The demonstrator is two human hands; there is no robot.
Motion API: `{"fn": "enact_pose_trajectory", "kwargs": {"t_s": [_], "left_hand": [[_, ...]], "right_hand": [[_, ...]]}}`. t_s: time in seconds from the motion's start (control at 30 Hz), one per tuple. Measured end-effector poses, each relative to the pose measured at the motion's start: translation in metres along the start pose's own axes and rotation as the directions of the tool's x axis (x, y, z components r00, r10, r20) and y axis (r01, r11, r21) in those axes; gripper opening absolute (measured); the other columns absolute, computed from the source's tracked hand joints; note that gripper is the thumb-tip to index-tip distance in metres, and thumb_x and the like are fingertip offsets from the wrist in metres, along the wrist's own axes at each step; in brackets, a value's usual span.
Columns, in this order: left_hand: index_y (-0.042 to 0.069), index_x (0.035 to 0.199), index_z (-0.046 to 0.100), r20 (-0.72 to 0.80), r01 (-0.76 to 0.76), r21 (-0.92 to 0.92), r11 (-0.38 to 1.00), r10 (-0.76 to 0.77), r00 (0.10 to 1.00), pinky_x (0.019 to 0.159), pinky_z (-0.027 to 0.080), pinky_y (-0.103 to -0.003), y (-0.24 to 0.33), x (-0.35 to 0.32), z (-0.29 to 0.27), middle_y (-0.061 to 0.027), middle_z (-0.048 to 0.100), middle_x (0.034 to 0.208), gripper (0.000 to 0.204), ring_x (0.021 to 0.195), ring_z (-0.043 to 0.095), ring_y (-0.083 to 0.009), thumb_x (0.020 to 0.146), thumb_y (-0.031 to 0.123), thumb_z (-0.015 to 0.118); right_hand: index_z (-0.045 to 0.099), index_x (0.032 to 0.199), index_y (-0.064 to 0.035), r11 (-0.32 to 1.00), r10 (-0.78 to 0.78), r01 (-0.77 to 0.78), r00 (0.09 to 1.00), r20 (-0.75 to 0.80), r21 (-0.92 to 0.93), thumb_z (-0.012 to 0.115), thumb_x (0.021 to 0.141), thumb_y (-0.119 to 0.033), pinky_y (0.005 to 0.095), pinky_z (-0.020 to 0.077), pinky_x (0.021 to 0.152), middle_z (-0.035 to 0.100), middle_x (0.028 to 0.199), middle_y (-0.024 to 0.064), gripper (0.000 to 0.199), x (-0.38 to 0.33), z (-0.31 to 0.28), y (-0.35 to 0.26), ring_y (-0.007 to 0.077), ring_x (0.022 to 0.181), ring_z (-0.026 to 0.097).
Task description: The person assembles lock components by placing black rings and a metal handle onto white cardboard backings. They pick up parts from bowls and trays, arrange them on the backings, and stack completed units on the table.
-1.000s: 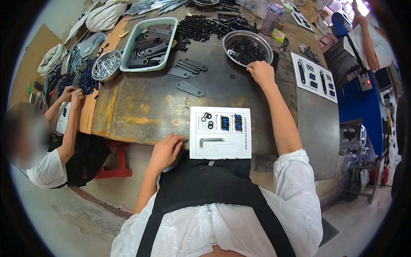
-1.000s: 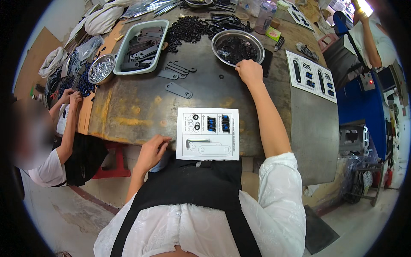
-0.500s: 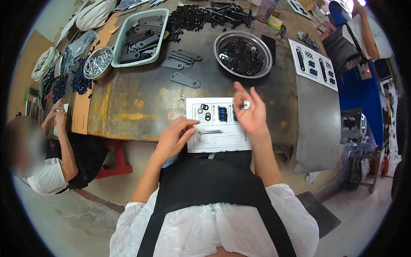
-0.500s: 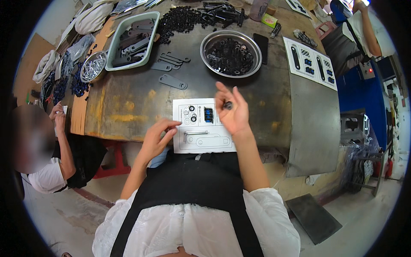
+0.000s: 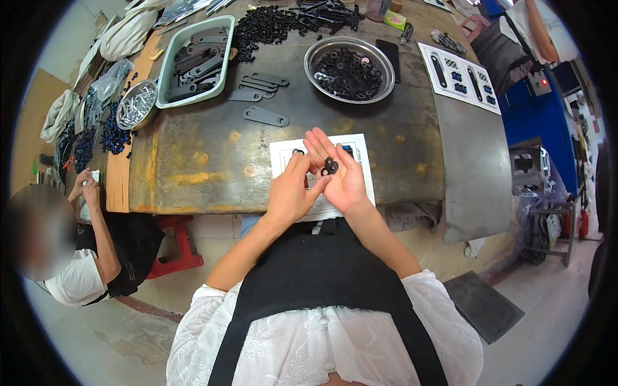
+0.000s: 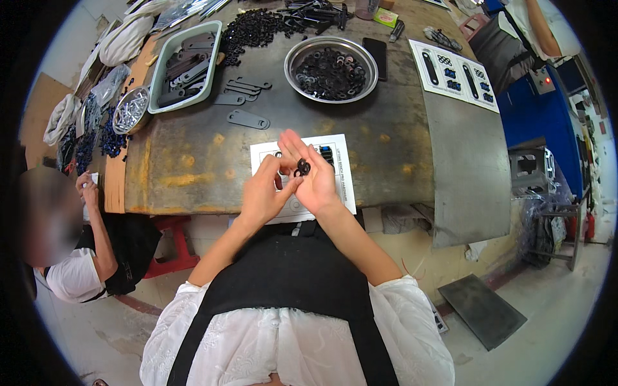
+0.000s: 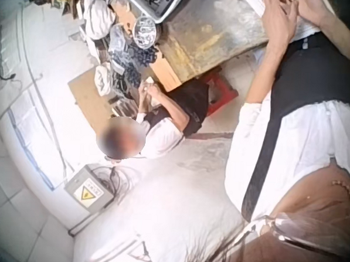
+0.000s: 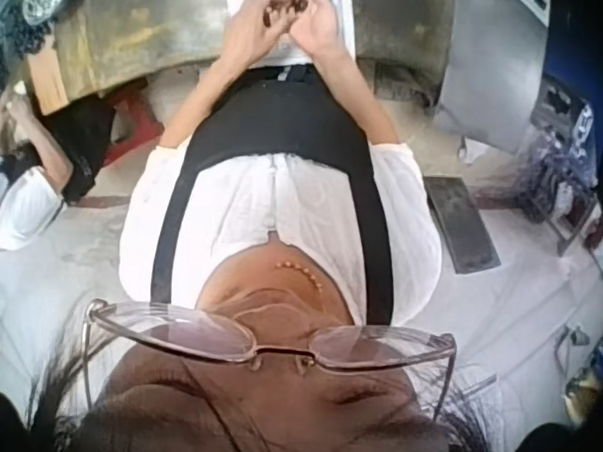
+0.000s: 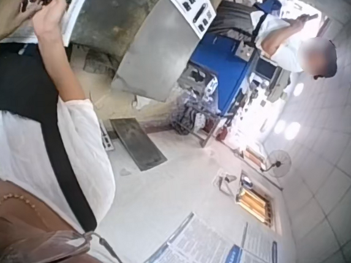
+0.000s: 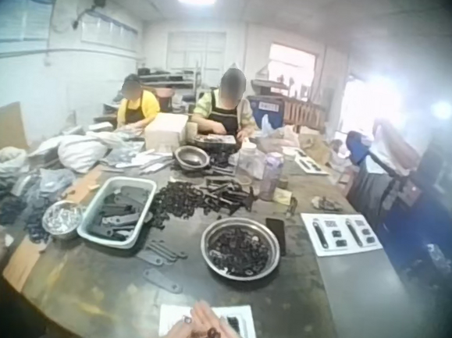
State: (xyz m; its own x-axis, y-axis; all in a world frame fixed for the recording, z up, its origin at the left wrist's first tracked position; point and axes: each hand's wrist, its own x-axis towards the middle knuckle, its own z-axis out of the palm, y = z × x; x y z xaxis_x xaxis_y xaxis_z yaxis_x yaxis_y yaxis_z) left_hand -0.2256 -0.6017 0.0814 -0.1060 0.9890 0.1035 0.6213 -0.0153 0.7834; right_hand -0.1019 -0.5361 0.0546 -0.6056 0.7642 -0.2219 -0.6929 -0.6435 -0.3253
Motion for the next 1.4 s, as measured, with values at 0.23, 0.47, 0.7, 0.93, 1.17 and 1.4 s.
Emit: {"fn": "enact_pose_trajectory", "kwargs": {"t_s": [0.23,0.47,0.7,0.93,1.17,1.4], "left_hand": [[0.009,0.096,0.07,0.067,0.181,-0.078,0.98,-0.176,0.982,0.062,0.049,-0.033,-0.042,0.002,-0.015,-0.0013,0.063,0.084,0.026,0.066,0.059,-0.0151,0.08,0.026,0.082],[0.012,0.096,0.071,-0.077,0.036,0.265,0.964,-0.017,0.997,0.062,0.049,-0.034,-0.075,-0.01,-0.01,-0.0019,0.065,0.088,0.018,0.067,0.064,-0.0179,0.084,0.023,0.078],[0.02,0.104,0.077,-0.044,-0.113,0.426,0.898,0.146,0.988,0.065,0.048,-0.034,-0.076,-0.024,-0.012,0.0004,0.062,0.085,0.017,0.072,0.062,-0.0189,0.087,0.018,0.072],[0.022,0.107,0.078,-0.045,-0.194,0.402,0.895,0.231,0.972,0.065,0.048,-0.034,-0.072,-0.008,-0.008,-0.0004,0.06,0.088,0.022,0.074,0.062,-0.0198,0.087,0.017,0.071],[0.021,0.102,0.079,-0.079,-0.157,0.356,0.921,0.197,0.977,0.069,0.048,-0.036,-0.076,0.001,-0.007,-0.0013,0.061,0.087,0.02,0.077,0.063,-0.021,0.084,0.016,0.072],[0.021,0.1,0.079,-0.065,-0.14,0.416,0.899,0.182,0.981,0.071,0.049,-0.038,-0.081,-0.001,-0.018,-0.0015,0.06,0.086,0.019,0.078,0.062,-0.0235,0.083,0.019,0.072]], "right_hand": [[0.039,0.149,0.0004,0.994,0.06,-0.04,0.98,-0.188,0.106,0.04,0.107,-0.019,0.038,0.0409,0.107,0.038,0.157,0.018,0.047,0.007,0.001,0.009,0.0279,0.149,0.033],[0.068,0.105,-0.0056,0.026,-0.382,0.374,0.861,0.337,-0.927,0.052,0.104,-0.022,0.0325,0.0398,0.048,0.058,0.063,0.0031,0.023,-0.002,-0.008,-0.002,0.0166,0.048,0.048],[0.074,0.118,-0.0251,-0.609,-0.212,0.077,0.943,0.256,-0.79,0.059,0.099,-0.029,0.0419,0.0531,0.058,0.071,0.075,0.0108,0.024,-0.019,-0.027,0.021,0.032,0.064,0.068],[0.074,0.118,-0.0249,-0.641,-0.191,0.036,0.96,0.205,-0.767,0.061,0.097,-0.029,0.0413,0.0534,0.057,0.074,0.081,0.0093,0.024,-0.027,-0.027,0.022,0.0301,0.067,0.07],[0.072,0.119,-0.0233,-0.611,-0.208,0.056,0.951,0.229,-0.79,0.061,0.097,-0.027,0.043,0.053,0.056,0.072,0.078,0.0101,0.025,-0.029,-0.029,0.023,0.0313,0.065,0.069],[0.073,0.12,-0.0239,-0.615,-0.221,0.015,0.957,0.19,-0.789,0.06,0.098,-0.027,0.0431,0.0534,0.059,0.072,0.08,0.0118,0.025,-0.016,-0.018,0.018,0.0325,0.068,0.069]]}}
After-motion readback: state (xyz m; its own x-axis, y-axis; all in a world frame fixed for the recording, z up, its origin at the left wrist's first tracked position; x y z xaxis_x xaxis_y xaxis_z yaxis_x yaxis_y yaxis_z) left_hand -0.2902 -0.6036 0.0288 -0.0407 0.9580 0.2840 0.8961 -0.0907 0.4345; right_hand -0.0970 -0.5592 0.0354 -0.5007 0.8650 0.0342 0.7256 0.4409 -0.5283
